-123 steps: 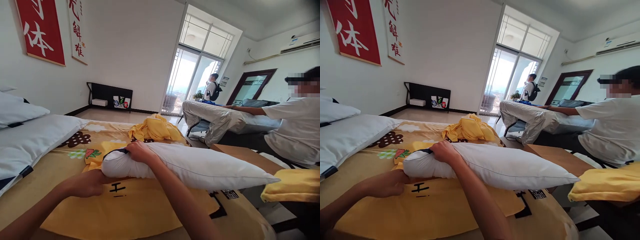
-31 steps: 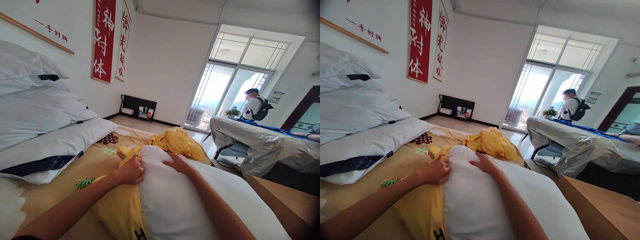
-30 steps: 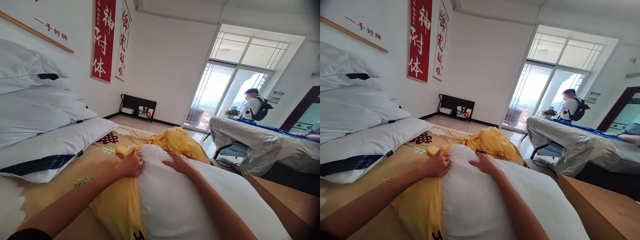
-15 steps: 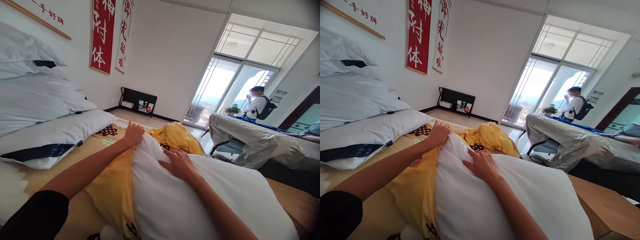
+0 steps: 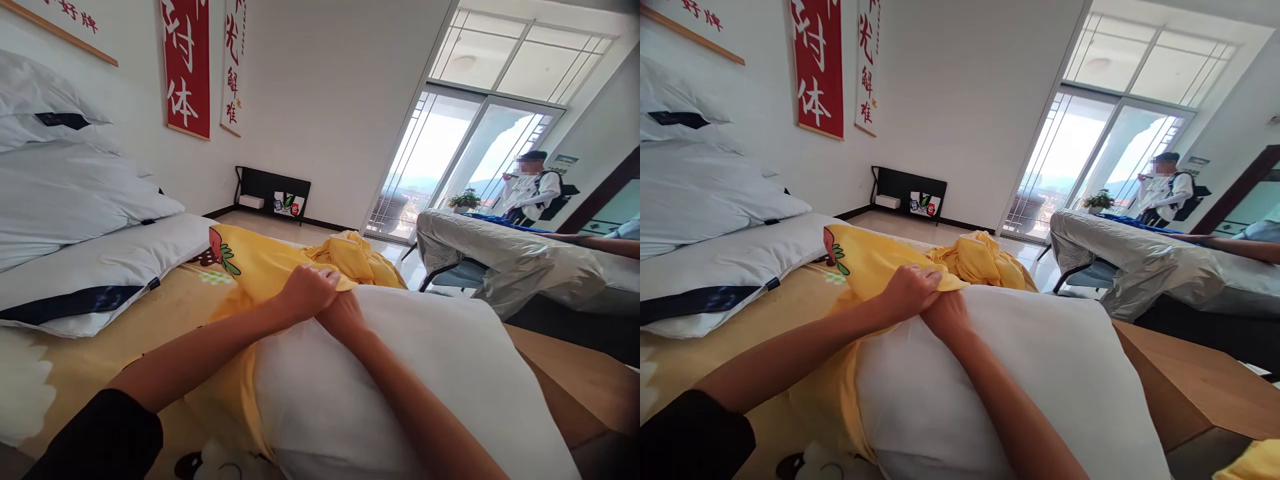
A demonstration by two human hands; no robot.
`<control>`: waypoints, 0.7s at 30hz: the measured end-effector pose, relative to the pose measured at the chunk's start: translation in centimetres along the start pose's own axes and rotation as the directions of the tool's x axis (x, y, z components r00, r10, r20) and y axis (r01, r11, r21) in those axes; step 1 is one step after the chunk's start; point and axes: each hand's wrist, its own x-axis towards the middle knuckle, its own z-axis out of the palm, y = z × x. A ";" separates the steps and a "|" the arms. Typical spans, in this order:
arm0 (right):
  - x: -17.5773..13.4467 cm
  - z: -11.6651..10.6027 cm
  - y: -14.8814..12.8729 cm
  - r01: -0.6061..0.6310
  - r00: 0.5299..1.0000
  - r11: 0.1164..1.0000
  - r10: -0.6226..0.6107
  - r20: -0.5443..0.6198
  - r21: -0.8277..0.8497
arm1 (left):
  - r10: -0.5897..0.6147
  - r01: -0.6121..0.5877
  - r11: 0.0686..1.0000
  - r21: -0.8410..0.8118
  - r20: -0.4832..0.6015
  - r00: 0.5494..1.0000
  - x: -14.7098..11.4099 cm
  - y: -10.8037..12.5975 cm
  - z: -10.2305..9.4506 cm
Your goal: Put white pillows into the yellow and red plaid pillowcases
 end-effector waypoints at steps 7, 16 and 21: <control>-5.9 -2.0 9.4 0.000 0.993 0.997 0.009 -0.119 0.080 | 0.053 -0.050 0.986 -0.161 0.013 0.999 -5.3 -3.4 2.2; -4.8 -2.1 5.6 -0.140 0.990 0.990 0.140 0.010 -0.019 | -0.076 0.033 0.822 -0.569 -0.053 0.996 -1.3 -0.9 1.4; -4.5 -2.4 2.3 0.031 0.997 0.989 -0.040 -0.061 -0.146 | -0.200 0.038 0.603 -0.797 -0.105 0.974 0.9 1.4 0.2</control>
